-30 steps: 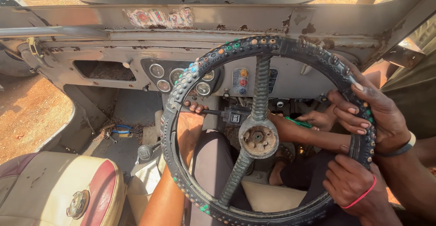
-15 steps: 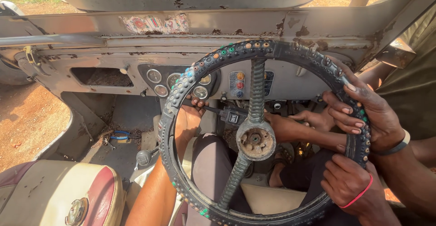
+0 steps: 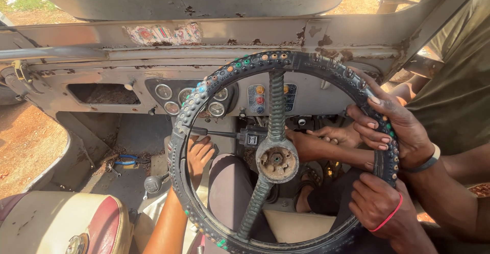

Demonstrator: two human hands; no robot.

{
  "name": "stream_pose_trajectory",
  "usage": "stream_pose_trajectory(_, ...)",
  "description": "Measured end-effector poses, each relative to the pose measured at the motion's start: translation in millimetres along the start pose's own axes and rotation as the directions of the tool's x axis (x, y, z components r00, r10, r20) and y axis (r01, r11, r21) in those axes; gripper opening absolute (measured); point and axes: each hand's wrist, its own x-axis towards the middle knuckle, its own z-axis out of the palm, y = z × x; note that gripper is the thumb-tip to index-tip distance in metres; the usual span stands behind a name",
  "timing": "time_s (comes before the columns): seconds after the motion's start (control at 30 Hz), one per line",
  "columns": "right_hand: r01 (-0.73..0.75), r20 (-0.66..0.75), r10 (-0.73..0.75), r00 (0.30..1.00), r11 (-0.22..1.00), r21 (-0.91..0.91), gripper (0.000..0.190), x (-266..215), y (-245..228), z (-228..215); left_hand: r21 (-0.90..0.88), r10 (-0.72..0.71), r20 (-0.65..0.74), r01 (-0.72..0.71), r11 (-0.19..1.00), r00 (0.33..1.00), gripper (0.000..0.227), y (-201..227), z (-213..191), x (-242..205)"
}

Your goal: Loosening and removing the center mounting components of a vehicle's steering wheel to disassemble the steering column.

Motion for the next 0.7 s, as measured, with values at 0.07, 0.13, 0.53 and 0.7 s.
stream_pose_trajectory(0.07, -0.002, -0.008, 0.002, 1.000, 1.000, -0.017, 0.071, 1.1, -1.3, -0.8, 0.225, 0.143, -0.217, -0.093, 0.970, 0.966, 0.035, -20.1, -50.8, -22.4)
stream_pose_trajectory(0.13, -0.001, -0.010, 0.001, 1.000, 1.000, -0.017, 0.071, 0.0, 0.2, 1.1, 0.381, 0.122, -0.307, 0.004, 0.925, 0.944, 0.032, -7.3, -19.9, -66.8)
stream_pose_trajectory(0.53, 0.007, 0.044, -0.008, 0.999, 1.000, 0.010, 0.068, 1.0, 3.7, -2.7, 0.573, 0.494, -0.343, -0.239, 0.784, 0.799, 0.038, -10.8, 53.6, -139.1)
stream_pose_trajectory(0.7, 0.014, 0.031, -0.014, 0.999, 1.000, -0.004, 0.068, -0.2, 4.7, -7.7, 0.769, 0.576, -0.239, -0.210, 0.603, 0.782, 0.072, -27.4, 83.5, -148.5)
